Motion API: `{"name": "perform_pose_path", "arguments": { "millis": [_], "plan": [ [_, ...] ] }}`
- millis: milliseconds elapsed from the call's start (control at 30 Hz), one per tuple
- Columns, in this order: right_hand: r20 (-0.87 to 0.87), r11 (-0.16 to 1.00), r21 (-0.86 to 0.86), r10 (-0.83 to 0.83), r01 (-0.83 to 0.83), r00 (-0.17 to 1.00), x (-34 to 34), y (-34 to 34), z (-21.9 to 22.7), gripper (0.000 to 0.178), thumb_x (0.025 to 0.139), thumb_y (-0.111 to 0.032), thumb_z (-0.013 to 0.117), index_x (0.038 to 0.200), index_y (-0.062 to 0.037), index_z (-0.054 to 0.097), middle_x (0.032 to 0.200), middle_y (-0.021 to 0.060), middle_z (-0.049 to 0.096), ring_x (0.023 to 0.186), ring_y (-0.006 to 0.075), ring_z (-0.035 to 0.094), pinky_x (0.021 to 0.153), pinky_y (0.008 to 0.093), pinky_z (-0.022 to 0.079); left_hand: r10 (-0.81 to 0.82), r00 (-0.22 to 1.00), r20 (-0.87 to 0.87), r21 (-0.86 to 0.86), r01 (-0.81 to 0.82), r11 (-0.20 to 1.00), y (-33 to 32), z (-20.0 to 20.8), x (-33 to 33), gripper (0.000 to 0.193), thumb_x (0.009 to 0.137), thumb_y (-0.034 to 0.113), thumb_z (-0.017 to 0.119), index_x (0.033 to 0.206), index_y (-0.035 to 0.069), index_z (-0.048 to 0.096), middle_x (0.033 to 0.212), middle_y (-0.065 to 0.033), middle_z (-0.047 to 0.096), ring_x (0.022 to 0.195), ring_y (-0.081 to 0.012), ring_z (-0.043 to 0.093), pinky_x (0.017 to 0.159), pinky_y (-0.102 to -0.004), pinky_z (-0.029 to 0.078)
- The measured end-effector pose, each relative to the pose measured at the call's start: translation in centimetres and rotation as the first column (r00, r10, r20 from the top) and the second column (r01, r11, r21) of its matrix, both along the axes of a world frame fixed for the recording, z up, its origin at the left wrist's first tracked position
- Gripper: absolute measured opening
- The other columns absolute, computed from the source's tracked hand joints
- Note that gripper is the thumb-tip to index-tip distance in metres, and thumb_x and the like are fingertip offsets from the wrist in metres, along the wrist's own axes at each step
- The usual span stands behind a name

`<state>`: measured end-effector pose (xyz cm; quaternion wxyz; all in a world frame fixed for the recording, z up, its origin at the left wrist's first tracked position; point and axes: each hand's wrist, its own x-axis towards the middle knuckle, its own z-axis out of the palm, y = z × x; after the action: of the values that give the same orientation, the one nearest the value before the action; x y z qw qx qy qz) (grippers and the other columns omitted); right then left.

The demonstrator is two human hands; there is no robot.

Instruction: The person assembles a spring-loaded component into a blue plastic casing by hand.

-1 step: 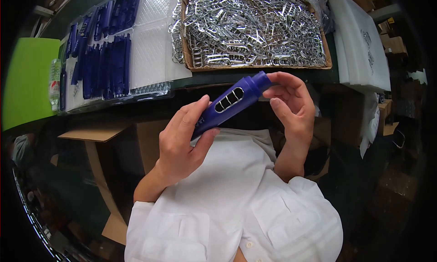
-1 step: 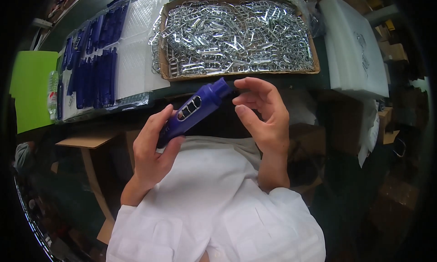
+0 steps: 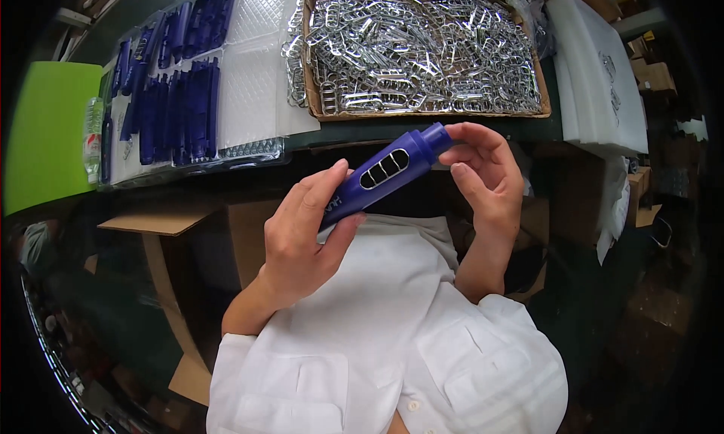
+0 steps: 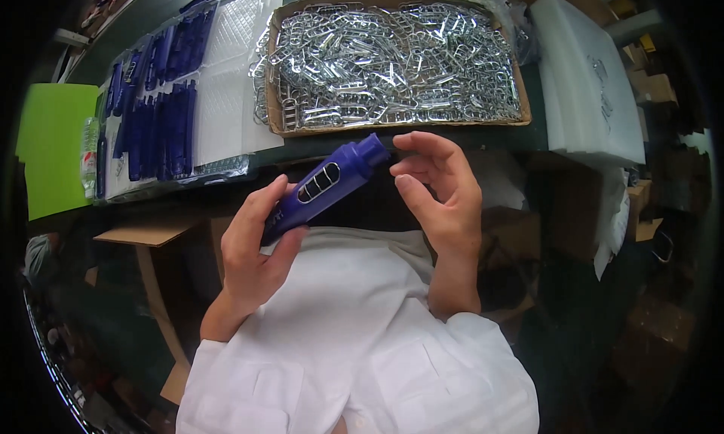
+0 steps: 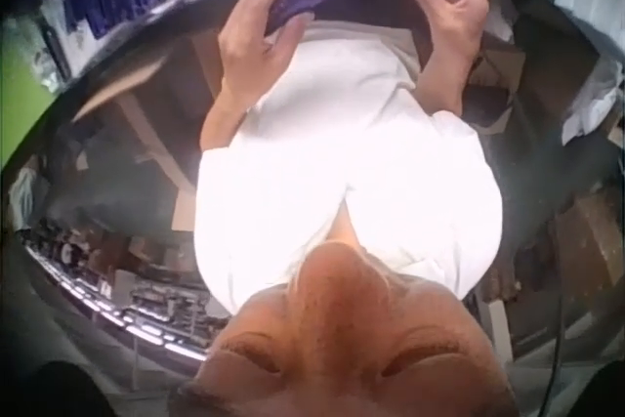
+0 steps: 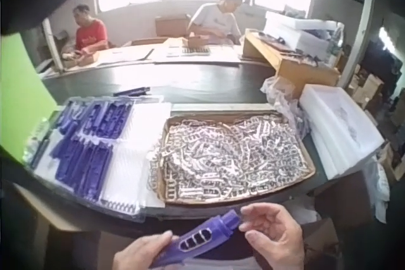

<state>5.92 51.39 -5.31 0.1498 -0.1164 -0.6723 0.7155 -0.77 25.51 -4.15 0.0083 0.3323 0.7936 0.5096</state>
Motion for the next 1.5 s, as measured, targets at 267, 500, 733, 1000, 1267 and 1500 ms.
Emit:
{"name": "perform_pose_path", "arguments": {
  "millis": [267, 500, 733, 1000, 1267, 1500],
  "plan": [
    [0.024, 0.999, -0.044, -0.027, 0.028, 0.999, -0.6, 1.6, -1.0, 0.044, 0.095, 0.004, 0.071, 0.137, 0.0038, 0.058, 0.134, 0.0150, 0.068, 0.106, 0.0162, 0.070, 0.097, 0.0311, 0.054, 0.048, 0.982, -0.183, -0.032, -0.055, 0.998, 1.4, 0.6, -1.2, 0.064, 0.078, -0.005, 0.086, 0.137, 0.000, 0.063, 0.122, -0.0197, 0.073, 0.103, -0.0351, 0.073, 0.086, -0.0395, 0.062],
    [0.014, 0.997, -0.069, -0.035, 0.036, 0.999, -1.6, 3.0, -1.7, 0.040, 0.096, 0.004, 0.070, 0.134, 0.0038, 0.060, 0.131, 0.0140, 0.069, 0.105, 0.0160, 0.070, 0.095, 0.0303, 0.055, 0.030, 0.983, -0.180, -0.050, -0.040, 0.998, 3.2, 0.9, -2.9, 0.061, 0.078, -0.005, 0.086, 0.135, 0.000, 0.063, 0.122, -0.0196, 0.074, 0.106, -0.0349, 0.074, 0.090, -0.0393, 0.061],
    [0.038, 0.990, -0.096, -0.100, 0.103, 0.994, -0.8, 4.9, -3.3, 0.037, 0.096, 0.005, 0.070, 0.132, 0.0036, 0.062, 0.131, 0.0131, 0.070, 0.103, 0.0149, 0.071, 0.096, 0.0303, 0.055, 0.122, 0.989, 0.082, -0.167, -0.107, 0.980, 4.8, 3.7, -10.0, 0.038, 0.098, 0.010, 0.075, 0.134, 0.000, 0.066, 0.099, -0.0130, 0.074, 0.083, -0.0176, 0.074, 0.072, -0.0293, 0.059],
    [0.045, 0.984, -0.049, -0.171, 0.173, 0.984, 0.0, 6.6, -3.4, 0.035, 0.096, 0.005, 0.068, 0.131, 0.0027, 0.063, 0.130, 0.0114, 0.069, 0.101, 0.0142, 0.071, 0.095, 0.0297, 0.056, 0.170, 0.909, 0.381, -0.138, -0.125, 0.982, 15.0, 1.5, -35.9, 0.038, 0.105, 0.038, 0.068, 0.123, 0.005, 0.075, 0.093, -0.0036, 0.077, 0.068, -0.0082, 0.072, 0.053, -0.0214, 0.052],
    [0.053, 0.931, 0.179, -0.332, 0.319, 0.942, 0.3, 8.1, -1.5, 0.034, 0.094, 0.007, 0.067, 0.127, 0.0021, 0.066, 0.128, 0.0115, 0.069, 0.096, 0.0147, 0.071, 0.090, 0.0295, 0.057, 0.350, 0.858, 0.377, -0.388, -0.197, 0.900, 18.2, -2.9, -49.5, 0.056, 0.101, 0.051, 0.070, 0.137, 0.009, 0.068, 0.121, -0.0096, 0.076, 0.078, -0.0161, 0.079, 0.053, -0.0231, 0.056],
    [-0.037, 0.731, 0.580, -0.417, 0.359, 0.908, -6.3, 8.6, 0.3, 0.028, 0.093, 0.003, 0.070, 0.120, -0.0028, 0.070, 0.112, 0.0110, 0.074, 0.089, 0.0211, 0.072, 0.080, 0.0327, 0.057, 0.291, 0.956, 0.045, -0.273, -0.268, 0.924, 11.5, 1.0, -41.9, 0.064, 0.104, 0.050, 0.064, 0.153, 0.010, 0.056, 0.147, -0.0130, 0.065, 0.102, -0.0210, 0.078, 0.084, -0.0326, 0.056]
  ]
}}
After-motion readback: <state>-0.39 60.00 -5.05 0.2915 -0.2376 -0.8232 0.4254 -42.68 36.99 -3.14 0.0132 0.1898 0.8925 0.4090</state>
